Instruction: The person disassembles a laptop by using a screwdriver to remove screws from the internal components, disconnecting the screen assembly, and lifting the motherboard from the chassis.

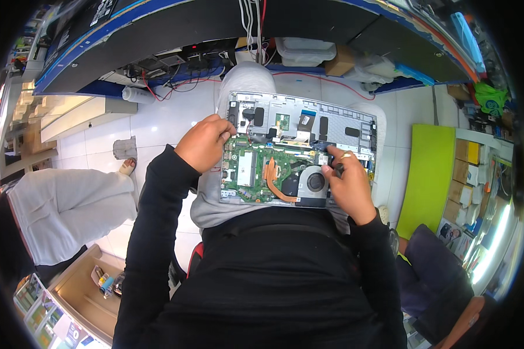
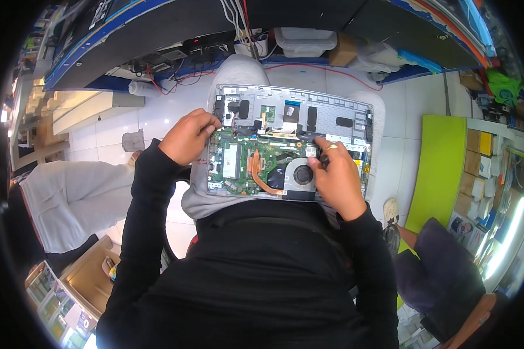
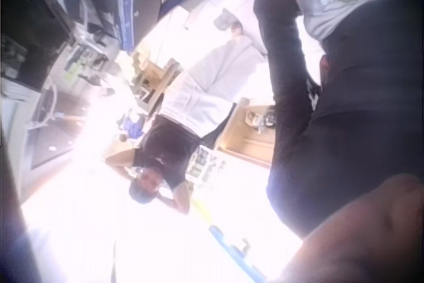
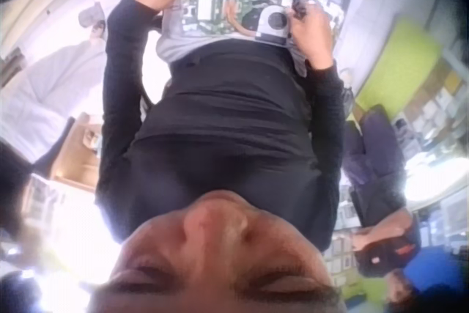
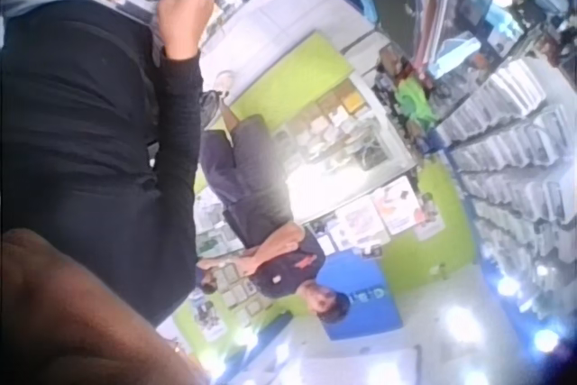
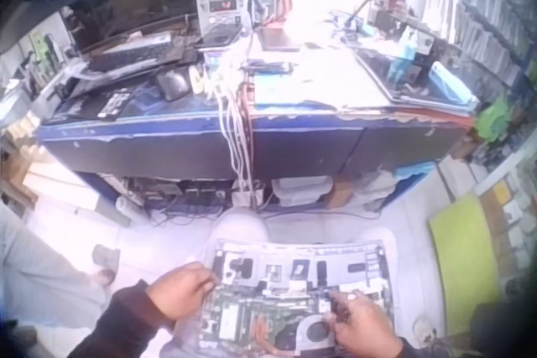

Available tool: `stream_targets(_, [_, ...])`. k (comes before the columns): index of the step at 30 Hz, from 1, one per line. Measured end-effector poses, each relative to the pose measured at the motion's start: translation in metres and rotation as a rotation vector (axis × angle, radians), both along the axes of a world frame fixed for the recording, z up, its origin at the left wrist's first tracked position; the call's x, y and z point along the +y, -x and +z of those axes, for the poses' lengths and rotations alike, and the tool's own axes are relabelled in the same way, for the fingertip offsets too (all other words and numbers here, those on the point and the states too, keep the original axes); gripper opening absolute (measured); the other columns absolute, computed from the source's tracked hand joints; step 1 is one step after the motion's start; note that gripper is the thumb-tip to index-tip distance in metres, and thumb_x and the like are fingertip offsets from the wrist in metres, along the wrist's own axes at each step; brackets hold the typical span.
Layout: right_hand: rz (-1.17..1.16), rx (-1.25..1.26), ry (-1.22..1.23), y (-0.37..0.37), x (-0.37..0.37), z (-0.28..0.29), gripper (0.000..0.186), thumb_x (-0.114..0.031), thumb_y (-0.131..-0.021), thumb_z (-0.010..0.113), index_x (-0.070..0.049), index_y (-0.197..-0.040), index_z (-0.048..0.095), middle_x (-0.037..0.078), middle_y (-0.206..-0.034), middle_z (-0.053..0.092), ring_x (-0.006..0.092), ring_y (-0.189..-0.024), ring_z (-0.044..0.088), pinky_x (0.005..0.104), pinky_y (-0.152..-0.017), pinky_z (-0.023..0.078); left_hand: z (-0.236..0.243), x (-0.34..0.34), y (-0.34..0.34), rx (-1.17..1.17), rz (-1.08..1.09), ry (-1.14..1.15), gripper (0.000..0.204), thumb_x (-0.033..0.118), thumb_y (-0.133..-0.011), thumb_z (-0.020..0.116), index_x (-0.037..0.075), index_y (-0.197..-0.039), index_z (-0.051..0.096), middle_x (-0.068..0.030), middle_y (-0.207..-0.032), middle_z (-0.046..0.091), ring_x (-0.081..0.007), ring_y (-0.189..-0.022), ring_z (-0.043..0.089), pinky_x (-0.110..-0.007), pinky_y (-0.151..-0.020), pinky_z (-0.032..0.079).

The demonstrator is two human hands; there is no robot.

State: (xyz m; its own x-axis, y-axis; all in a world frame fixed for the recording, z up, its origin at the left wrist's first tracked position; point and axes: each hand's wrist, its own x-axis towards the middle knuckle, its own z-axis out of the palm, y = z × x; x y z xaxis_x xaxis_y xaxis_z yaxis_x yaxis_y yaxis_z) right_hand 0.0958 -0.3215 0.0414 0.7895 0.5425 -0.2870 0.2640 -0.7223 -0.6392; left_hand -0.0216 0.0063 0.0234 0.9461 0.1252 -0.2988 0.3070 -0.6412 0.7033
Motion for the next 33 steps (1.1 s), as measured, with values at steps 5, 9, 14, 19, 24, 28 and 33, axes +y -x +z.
stream_targets(5, [0.086,-0.017,0.083,-0.009,0.01,0.004,0.03,-0.013,-0.092,0.075,0.002,-0.117,0.069,0.02,-0.108,0.066,0.04,-0.094,0.07,0.0464,-0.082,0.054,-0.002,0.002,0.001,0.02,0.008,0.01,0.015,0.002,-0.1,0.059,-0.002,-0.107,0.072,-0.0179,-0.103,0.066,-0.0367,-0.102,0.066,-0.041,-0.091,0.051])
stream_targets(9, [0.088,0.049,0.039,-0.028,0.011,-0.007,0.022,-0.012,-0.093,0.074,0.003,-0.107,0.066,0.021,-0.108,0.066,0.0407,-0.092,0.069,0.0475,-0.082,0.053,-0.004,0.002,0.0,0.005,-0.007,0.007,0.015,0.002,-0.1,0.059,-0.002,-0.107,0.071,-0.0179,-0.104,0.066,-0.0365,-0.103,0.066,-0.041,-0.091,0.051])
stream_targets(14, [-0.01,0.292,0.021,-0.042,0.014,0.004,0.019,-0.014,-0.097,0.074,0.002,-0.102,0.065,0.014,-0.094,0.067,0.0246,-0.079,0.064,0.0366,-0.075,0.051,-0.003,0.001,0.001,0.02,0.004,0.002,0.015,0.002,-0.101,0.059,-0.002,-0.108,0.071,-0.0178,-0.104,0.066,-0.0363,-0.102,0.066,-0.041,-0.091,0.051])
stream_targets(19, [-0.063,0.406,-0.033,-0.045,0.012,0.007,0.018,-0.015,-0.1,0.072,0.001,-0.101,0.065,0.004,-0.084,0.067,0.0109,-0.077,0.056,0.029,-0.072,0.047,-0.007,0.002,0.001,-0.019,0.014,0.025,0.015,0.002,-0.1,0.058,-0.001,-0.106,0.071,-0.0193,-0.103,0.066,-0.0394,-0.1,0.066,-0.045,-0.089,0.052])
stream_targets(24, [-0.058,0.474,-0.145,-0.047,0.003,-0.003,0.016,-0.012,-0.101,0.07,0.003,-0.105,0.068,0.005,-0.088,0.069,0.011,-0.082,0.06,0.0289,-0.077,0.049,-0.009,0.004,0.001,0.0,0.015,0.043,0.015,0.001,-0.101,0.059,-0.002,-0.109,0.071,-0.0164,-0.104,0.066,-0.0335,-0.099,0.066,-0.039,-0.089,0.052])
stream_targets(28, [-0.015,0.488,-0.121,-0.052,0.005,0.007,0.015,-0.011,-0.101,0.069,0.003,-0.107,0.07,0.005,-0.09,0.07,0.0109,-0.084,0.061,0.0284,-0.08,0.05,-0.004,0.004,0.0,0.009,0.007,0.044,0.015,0.001,-0.101,0.059,-0.002,-0.11,0.071,-0.0159,-0.104,0.066,-0.0324,-0.097,0.066,-0.038,-0.088,0.051])
stream_targets(33, [-0.045,0.619,-0.075,-0.054,0.007,0.021,0.014,-0.01,-0.101,0.068,0.002,-0.107,0.071,0.002,-0.089,0.068,0.0099,-0.084,0.059,0.0283,-0.08,0.05,-0.006,0.004,0.0,0.011,0.019,0.062,0.016,0.003,-0.102,0.059,-0.002,-0.11,0.071,-0.0154,-0.104,0.066,-0.0318,-0.097,0.065,-0.039,-0.089,0.051])
